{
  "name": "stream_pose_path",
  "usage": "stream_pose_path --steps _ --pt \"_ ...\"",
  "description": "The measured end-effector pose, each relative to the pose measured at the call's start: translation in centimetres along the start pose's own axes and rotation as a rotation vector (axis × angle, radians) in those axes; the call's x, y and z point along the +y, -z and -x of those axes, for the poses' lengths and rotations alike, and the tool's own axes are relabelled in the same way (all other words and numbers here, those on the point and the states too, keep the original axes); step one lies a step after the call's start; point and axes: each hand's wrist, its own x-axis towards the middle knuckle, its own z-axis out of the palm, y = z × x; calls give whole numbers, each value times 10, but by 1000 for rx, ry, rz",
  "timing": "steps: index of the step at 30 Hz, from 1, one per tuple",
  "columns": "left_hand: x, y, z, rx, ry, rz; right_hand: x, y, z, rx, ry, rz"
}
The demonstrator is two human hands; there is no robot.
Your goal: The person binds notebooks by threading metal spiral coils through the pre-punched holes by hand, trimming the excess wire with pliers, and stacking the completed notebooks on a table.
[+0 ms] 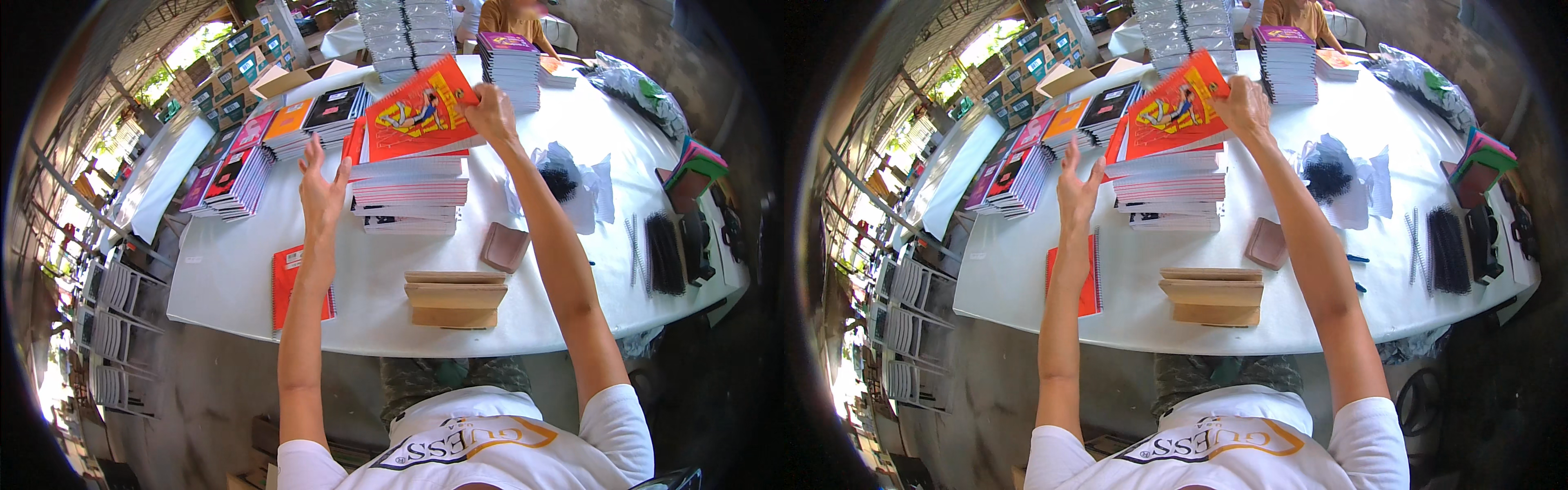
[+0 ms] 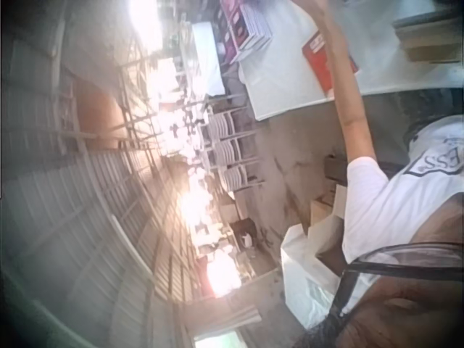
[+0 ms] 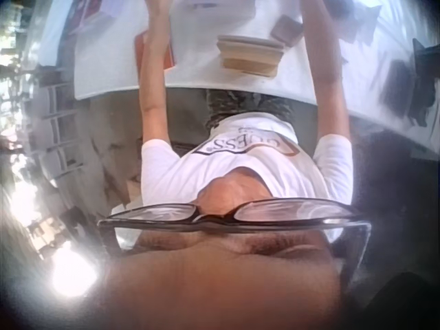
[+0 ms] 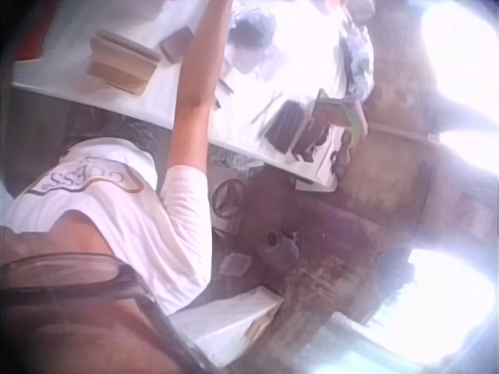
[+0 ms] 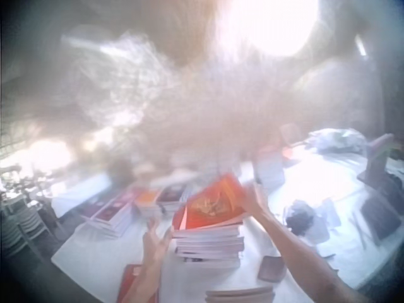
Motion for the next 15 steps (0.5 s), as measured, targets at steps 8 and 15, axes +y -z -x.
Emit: stream_pose_path --steps 8,15 --pt "86 30 40 -490 439 581 16 113 169 -35 89 -663" --pt "72 5 123 -798 132 1048 94 91 276 -173 60 -646"
